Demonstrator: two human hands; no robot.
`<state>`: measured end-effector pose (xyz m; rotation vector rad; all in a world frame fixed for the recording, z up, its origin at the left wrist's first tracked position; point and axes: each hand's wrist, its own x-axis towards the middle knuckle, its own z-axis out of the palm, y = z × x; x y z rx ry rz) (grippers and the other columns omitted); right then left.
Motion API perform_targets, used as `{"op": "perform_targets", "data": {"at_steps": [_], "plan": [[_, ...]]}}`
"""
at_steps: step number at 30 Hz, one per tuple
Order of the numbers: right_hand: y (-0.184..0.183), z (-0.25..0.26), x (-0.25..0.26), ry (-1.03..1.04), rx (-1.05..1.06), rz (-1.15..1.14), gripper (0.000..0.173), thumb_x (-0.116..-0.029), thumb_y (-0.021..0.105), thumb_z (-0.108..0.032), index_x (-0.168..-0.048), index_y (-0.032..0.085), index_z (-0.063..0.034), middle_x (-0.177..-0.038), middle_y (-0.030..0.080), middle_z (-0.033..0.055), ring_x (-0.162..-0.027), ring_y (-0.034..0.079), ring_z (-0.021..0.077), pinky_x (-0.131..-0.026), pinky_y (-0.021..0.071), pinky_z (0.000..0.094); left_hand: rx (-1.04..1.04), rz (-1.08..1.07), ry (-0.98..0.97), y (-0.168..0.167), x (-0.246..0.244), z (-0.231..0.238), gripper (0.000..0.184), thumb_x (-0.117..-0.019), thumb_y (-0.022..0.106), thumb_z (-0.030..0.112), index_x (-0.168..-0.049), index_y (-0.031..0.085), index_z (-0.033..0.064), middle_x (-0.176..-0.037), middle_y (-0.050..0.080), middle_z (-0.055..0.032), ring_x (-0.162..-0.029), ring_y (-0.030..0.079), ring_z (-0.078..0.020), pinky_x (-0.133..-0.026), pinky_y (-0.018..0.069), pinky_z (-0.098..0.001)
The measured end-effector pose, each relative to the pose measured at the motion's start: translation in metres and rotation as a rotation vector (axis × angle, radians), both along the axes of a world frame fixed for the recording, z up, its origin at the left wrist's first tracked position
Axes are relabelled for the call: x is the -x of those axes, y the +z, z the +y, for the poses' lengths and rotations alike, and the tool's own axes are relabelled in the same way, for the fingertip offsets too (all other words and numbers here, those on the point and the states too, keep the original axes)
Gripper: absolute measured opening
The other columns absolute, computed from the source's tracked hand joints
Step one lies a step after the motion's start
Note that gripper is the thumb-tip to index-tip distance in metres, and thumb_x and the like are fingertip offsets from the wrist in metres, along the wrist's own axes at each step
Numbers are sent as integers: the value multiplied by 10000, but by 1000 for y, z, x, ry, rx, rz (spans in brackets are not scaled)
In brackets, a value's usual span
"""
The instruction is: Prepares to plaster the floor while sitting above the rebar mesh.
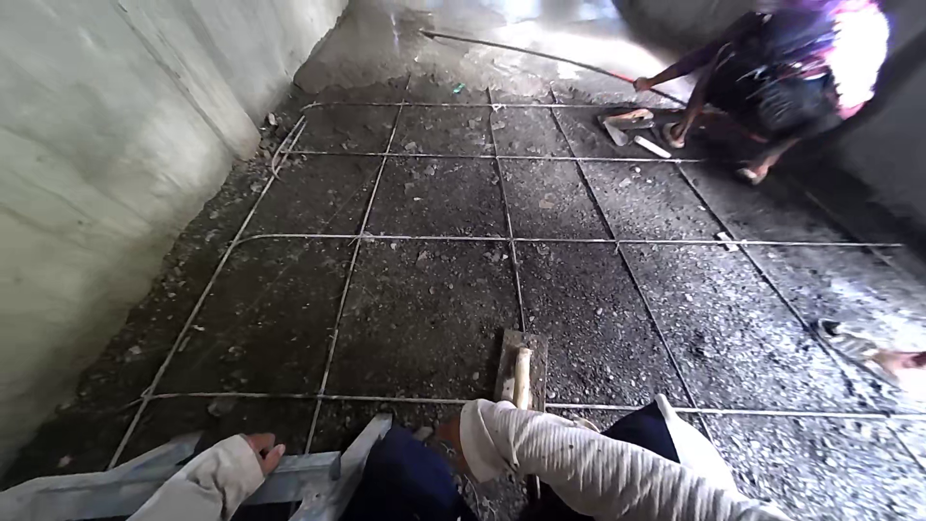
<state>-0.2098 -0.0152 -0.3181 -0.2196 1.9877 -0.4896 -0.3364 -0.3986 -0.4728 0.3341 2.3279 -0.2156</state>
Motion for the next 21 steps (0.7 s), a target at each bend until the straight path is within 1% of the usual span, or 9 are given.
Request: {"op": "perform_targets", "data": {"at_steps": [3,6,11,13,15,17,18,19,21], "plan": [[-5,4,1,21,13,-4,535,-1065,532,-128,-1531,380,86,-1550,430,315,-1470,403,407,-1224,266,511,31,-20,12,7,0,5,514,-1083,450,425,-1202,674,-21,-1207,698,-259,-1201,657,-385,-1056,477,-577],[-15,4,0,-3,30,-5,533,-1058,544,-117,-1520,388,99,-1547,424,328,-1470,398,417,-1225,263,514,33,-12,4,-2,2,-1,526,-1079,444,445,-1196,681,-9,-1198,703,-252,-1197,658,-392,-1053,480,-584],[-4,6,2,27,28,-22,532,-1064,533,-114,-1531,377,88,-1555,419,320,-1475,395,412,-1224,266,518,47,-34,3,-4,4,-1,535,-1078,438,460,-1210,678,0,-1204,704,-240,-1193,663,-373,-1052,480,-581],[0,5,2,32,13,-31,513,-1079,496,-119,-1531,375,91,-1569,404,312,-1489,381,398,-1231,256,499,53,-39,-12,-4,5,-2,553,-1080,424,471,-1230,670,-1,-1229,694,-240,-1217,648,-377,-1066,467,-586],[-14,1,2,-10,5,-11,482,-1094,454,-121,-1518,390,100,-1565,414,307,-1485,390,396,-1234,265,491,25,-5,-22,-7,3,-6,559,-1074,431,477,-1250,674,4,-1241,691,-243,-1229,640,-386,-1075,459,-596],[-46,-7,-3,-184,46,45,457,-1110,408,-139,-1489,424,117,-1553,434,305,-1475,400,392,-1236,265,472,-1,8,-17,-5,0,-6,542,-1075,441,459,-1239,679,0,-1229,692,-253,-1225,640,-396,-1070,462,-601],[-54,-9,-2,-209,66,48,455,-1113,402,-141,-1485,431,120,-1548,438,313,-1469,407,402,-1233,265,477,-11,2,-12,-3,0,-5,527,-1077,450,442,-1216,680,-12,-1209,694,-263,-1210,646,-403,-1061,465,-603],[-47,-5,0,-148,66,33,457,-1110,416,-132,-1496,420,114,-1550,433,316,-1470,405,407,-1233,263,486,-14,-5,-7,-2,0,-5,515,-1079,456,430,-1202,681,-17,-1196,697,-266,-1199,651,-404,-1056,469,-601],[-14,3,3,42,21,8,504,-1081,491,-124,-1526,387,89,-1554,428,310,-1471,404,401,-1225,274,501,-23,3,-10,-4,0,-6,503,-1077,464,424,-1174,690,-14,-1166,709,-256,-1169,668,-393,-1037,487,-592]]}}
